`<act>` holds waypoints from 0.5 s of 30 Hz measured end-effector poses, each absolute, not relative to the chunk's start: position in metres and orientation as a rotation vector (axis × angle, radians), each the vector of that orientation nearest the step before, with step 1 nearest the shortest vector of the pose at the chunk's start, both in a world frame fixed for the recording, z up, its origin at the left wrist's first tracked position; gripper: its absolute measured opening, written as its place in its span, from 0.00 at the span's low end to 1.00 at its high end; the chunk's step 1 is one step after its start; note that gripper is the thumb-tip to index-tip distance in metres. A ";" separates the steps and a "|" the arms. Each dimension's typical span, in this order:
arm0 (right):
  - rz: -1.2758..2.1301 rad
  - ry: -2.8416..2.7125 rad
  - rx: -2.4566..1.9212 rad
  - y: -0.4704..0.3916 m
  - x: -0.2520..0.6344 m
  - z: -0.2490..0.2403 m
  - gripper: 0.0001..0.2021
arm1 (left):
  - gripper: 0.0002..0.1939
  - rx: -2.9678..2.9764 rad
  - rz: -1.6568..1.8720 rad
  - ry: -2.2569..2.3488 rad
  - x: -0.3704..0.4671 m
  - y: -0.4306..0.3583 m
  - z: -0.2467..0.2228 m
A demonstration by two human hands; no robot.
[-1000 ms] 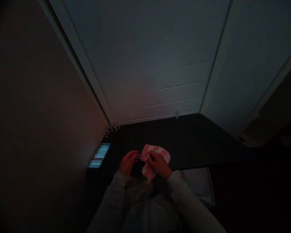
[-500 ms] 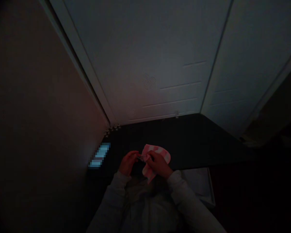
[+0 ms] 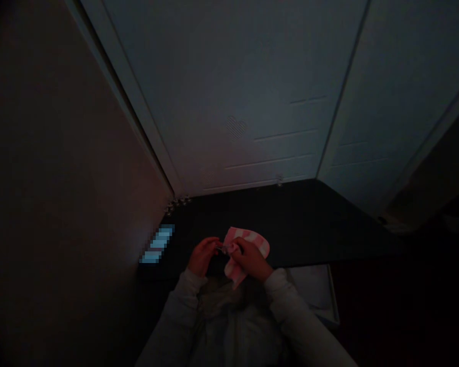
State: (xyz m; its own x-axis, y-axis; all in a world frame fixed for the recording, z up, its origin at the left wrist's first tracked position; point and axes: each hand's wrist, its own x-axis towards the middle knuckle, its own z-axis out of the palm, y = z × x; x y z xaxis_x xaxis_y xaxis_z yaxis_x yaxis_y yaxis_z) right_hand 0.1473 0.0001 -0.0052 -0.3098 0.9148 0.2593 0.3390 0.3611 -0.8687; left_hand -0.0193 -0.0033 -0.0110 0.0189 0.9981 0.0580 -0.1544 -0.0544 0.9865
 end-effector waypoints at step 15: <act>0.958 -1.811 -1.069 -0.001 0.147 -0.004 0.08 | 0.13 1.142 1.301 1.030 -0.020 -0.003 -0.011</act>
